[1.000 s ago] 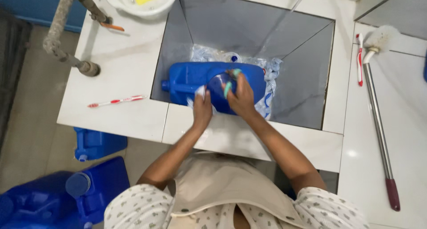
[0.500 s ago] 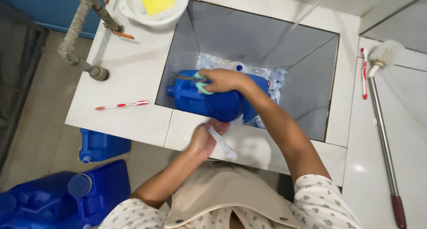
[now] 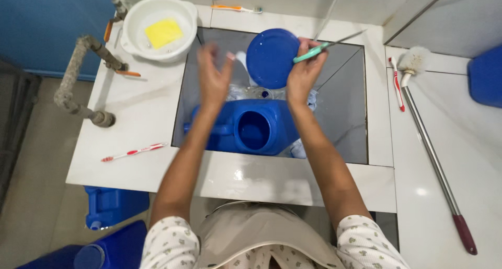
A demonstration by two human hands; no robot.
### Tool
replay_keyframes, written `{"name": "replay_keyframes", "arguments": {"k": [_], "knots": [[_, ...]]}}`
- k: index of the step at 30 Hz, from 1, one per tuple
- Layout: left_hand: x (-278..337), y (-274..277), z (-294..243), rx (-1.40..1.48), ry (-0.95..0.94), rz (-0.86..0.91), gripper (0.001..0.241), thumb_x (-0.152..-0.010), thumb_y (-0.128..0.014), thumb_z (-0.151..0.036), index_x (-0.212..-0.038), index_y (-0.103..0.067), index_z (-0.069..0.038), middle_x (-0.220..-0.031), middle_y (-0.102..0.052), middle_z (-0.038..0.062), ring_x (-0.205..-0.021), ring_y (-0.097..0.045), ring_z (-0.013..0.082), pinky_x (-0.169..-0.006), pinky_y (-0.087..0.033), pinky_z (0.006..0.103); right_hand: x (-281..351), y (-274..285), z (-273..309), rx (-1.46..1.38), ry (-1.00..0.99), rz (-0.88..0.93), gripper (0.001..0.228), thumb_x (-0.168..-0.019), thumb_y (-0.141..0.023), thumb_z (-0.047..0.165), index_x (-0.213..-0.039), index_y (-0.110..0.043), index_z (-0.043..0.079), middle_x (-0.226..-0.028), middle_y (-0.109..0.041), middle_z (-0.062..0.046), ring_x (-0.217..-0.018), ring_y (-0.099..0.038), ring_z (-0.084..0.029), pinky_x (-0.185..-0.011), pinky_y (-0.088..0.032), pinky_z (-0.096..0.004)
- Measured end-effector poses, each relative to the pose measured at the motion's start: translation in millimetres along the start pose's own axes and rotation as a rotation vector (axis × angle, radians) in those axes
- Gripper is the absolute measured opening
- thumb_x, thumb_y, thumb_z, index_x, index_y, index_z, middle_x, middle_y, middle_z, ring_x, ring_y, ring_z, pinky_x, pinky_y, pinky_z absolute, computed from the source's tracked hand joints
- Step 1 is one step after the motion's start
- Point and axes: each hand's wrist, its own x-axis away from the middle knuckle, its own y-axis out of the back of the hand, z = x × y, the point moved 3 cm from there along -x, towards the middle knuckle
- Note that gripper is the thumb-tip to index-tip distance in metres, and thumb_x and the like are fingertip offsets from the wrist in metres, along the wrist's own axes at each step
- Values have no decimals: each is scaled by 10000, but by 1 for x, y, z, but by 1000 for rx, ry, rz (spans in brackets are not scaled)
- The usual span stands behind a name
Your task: The person cleans a blue plastic container by cutting off its label with scissors, scrubbing the exterior and interior with a sponge, and rinsing it with water from a tap. The person repeats this process for a second container.
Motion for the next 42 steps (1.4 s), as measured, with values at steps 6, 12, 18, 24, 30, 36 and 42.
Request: {"name": "replay_keyframes", "arguments": {"k": [6,12,18,24,30,36,42], "knots": [[8,11,45,802,269,-1,487,-916,-735,-137,-1327,-517,6,-1334,-606,169,-1206,-626,245,-1086,-504,409,24,-2,-57,104,-259,271,297,-1102,-539,297,-1218,-556,24,-1261,-698,-137,-1130,-638,-171,-973,-499,-309],[29,106,71,1035,364,-138,342,-921,-676,-34,-1231,-532,-27,-1255,-625,128,-1186,-638,280,-1089,-516,458,-4,6,-102,981,-580,824,457,-994,-675,369,-1178,-532,-24,-924,-735,-184,-772,-724,-288,-716,-570,-413],[28,139,42,992,398,-155,519,-824,-600,5,-1341,-553,-10,-1311,-643,155,-1217,-632,297,-1074,-520,469,-84,-28,-248,1326,-22,1000,463,-921,-700,266,-1282,-529,31,-934,-705,-269,-882,-681,-456,-753,-533,-542],[-7,170,29,1042,353,-125,736,-736,-514,18,-1460,-442,-91,-1411,-550,168,-1294,-566,328,-1084,-492,518,-116,-73,-314,1779,-306,999,507,-927,-543,184,-1420,-486,82,-1382,-513,-244,-1186,-579,-441,-892,-513,-537],[-45,190,35,1087,172,-33,806,-734,-492,40,-1520,-365,-85,-1469,-501,177,-1386,-515,337,-1197,-433,518,6,-180,-209,-204,-1088,1294,734,-1028,-327,609,-1496,-470,62,-1483,-574,-166,-1346,-596,-234,-1140,-469,-385],[-56,198,40,1094,177,47,865,-700,-515,16,-1545,-350,-74,-1462,-510,179,-1385,-520,336,-1198,-439,503,36,-185,-192,536,-638,1035,792,-1115,-242,623,-1174,-713,-10,-793,-571,-193,-643,-539,-391,-681,-444,-555],[-33,236,25,1041,237,15,849,-710,-583,-58,-1520,-343,-137,-1434,-519,144,-1341,-524,322,-1126,-456,506,-8,-205,-171,1040,425,1077,433,-924,-680,362,-1118,-686,-25,-1078,-668,-249,-975,-652,-427,-845,-516,-496]]}}
